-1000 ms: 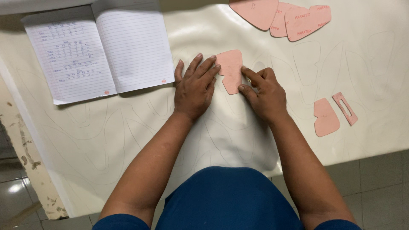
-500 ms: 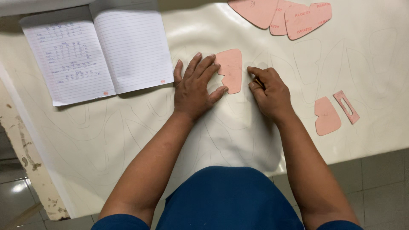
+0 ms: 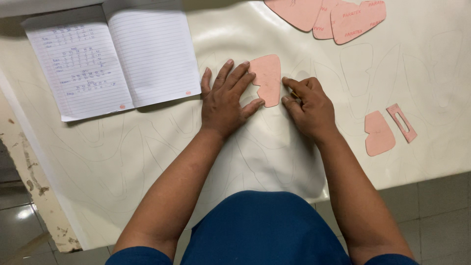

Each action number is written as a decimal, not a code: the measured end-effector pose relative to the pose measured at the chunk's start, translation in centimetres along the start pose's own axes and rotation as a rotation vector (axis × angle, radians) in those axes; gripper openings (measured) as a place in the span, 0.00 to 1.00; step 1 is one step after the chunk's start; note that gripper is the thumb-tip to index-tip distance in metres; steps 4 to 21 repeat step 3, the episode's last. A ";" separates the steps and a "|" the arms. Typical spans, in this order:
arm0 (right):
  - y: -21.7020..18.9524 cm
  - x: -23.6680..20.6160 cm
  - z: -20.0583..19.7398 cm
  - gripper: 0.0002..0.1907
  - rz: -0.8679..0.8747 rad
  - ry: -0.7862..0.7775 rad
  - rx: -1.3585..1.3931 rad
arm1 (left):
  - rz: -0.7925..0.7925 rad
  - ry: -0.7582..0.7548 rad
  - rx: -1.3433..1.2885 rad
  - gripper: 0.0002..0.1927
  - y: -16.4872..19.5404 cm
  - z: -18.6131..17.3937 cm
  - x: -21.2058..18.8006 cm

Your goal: The person lays pink paper pattern templates labeled PAMATEX onto a roll of white material spread over a work table and traces around each template with a small marking tool, one template at a time, moving finished templates aside and stacking them as marked outlines accumulate on the material.

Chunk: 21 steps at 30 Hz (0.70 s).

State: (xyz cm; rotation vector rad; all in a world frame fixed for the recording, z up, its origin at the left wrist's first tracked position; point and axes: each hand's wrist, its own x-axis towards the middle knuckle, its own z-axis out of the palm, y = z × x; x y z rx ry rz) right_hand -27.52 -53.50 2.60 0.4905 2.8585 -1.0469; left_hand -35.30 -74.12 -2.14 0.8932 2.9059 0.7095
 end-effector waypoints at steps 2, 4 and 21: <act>-0.3 -0.1 0.0 0.23 0.002 0.004 -0.025 | 0.002 0.000 0.004 0.32 0.0 0.0 -0.1; -0.4 -0.1 0.0 0.24 -0.006 0.008 -0.035 | -0.001 -0.005 0.005 0.32 0.0 0.0 -0.1; -0.4 -0.1 0.0 0.24 -0.006 0.008 -0.035 | -0.001 -0.005 0.005 0.32 0.0 0.0 -0.1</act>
